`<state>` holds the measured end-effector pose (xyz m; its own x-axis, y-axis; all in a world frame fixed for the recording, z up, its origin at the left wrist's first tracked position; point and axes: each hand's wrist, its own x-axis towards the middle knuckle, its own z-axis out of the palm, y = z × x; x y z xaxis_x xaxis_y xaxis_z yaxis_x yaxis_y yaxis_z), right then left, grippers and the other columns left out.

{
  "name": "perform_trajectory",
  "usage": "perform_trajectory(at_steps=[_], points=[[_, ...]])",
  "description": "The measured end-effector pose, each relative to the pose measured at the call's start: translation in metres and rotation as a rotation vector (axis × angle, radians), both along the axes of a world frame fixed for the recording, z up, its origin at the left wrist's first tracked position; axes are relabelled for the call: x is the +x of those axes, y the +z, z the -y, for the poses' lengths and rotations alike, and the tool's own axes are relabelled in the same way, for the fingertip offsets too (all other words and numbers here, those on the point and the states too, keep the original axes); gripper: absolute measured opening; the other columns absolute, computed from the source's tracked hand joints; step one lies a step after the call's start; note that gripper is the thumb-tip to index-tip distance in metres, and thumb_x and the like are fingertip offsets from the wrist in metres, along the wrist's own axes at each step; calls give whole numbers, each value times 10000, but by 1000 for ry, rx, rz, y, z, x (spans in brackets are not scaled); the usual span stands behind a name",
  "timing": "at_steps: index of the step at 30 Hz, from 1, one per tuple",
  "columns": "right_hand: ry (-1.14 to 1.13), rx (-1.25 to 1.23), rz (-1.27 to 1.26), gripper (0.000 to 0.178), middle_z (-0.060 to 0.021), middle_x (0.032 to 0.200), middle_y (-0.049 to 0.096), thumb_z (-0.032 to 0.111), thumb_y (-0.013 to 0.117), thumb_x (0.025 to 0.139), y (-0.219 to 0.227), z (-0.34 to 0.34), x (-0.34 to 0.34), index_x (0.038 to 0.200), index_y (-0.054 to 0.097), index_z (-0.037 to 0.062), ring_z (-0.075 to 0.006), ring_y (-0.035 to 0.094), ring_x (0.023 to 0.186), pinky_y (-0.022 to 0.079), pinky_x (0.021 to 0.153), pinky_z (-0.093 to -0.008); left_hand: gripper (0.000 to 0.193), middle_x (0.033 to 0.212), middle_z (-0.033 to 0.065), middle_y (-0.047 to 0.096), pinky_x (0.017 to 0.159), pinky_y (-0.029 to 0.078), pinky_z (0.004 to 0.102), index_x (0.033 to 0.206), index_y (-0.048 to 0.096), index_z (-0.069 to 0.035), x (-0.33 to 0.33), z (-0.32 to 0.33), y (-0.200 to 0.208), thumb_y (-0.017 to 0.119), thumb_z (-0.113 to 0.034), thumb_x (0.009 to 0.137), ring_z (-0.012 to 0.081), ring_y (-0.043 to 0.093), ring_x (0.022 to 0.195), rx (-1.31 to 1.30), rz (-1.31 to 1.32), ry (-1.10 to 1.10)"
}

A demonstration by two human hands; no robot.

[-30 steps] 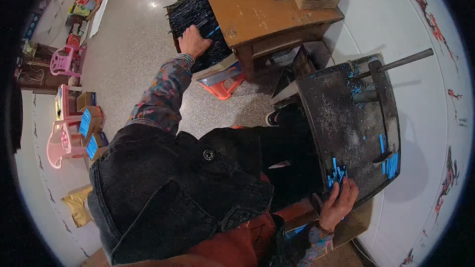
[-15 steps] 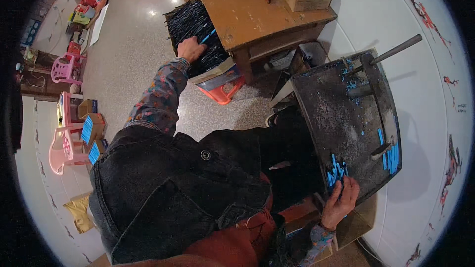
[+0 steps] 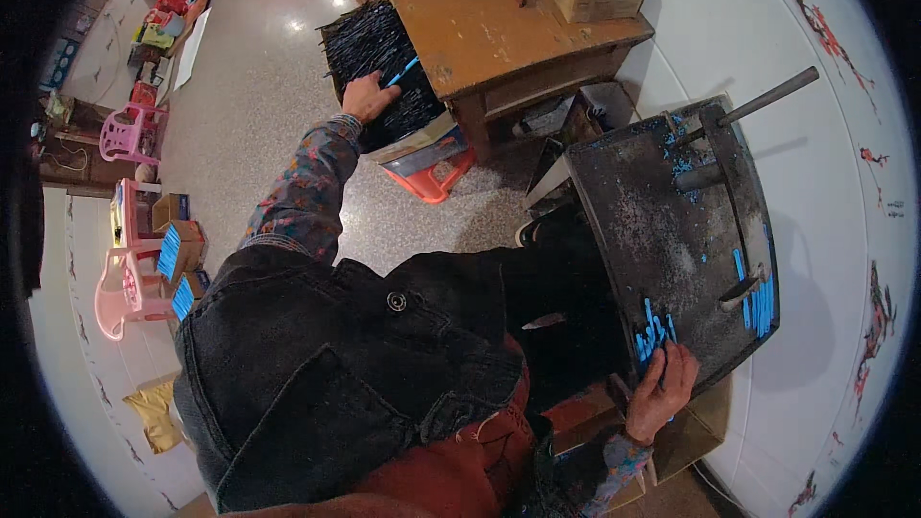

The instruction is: Assembling blue plastic components onto a metal jig at a workstation.

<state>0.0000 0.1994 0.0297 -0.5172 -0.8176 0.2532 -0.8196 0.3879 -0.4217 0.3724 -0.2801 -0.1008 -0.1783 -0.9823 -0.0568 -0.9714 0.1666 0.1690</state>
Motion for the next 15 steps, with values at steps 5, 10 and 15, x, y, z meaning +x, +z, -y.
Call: perform_trajectory(at_steps=[5, 10, 15], points=[[14, -8, -12, 169, -124, 986, 590, 67, 557, 867, -2, 0, -2, 1003, 621, -10, -271, 551, 874, 443, 789, -349, 547, 828, 200, 650, 706, 483, 447, 852, 620, 6, 5, 8, 4, 498, -527, 823, 391, 614, 774, 16, 17, -60], [22, -12, -22, 163, -118, 979, 591, 69, 558, 867, -3, 1, -3, 995, 623, -7, -266, 550, 870, 443, 785, -344, 553, 852, 194, 652, 695, 490, 449, 877, 627, 1, 11, 21, 20, 497, -535, 833, 389, 615, 784, 59, 133, -132], [18, -22, -18, 157, -114, 972, 592, 67, 558, 865, 0, 3, 0, 988, 622, -7, -261, 549, 867, 442, 784, -340, 511, 878, 177, 661, 692, 493, 440, 894, 644, -22, 11, 25, 47, 506, -510, 833, 371, 623, 798, 101, 255, -202]])
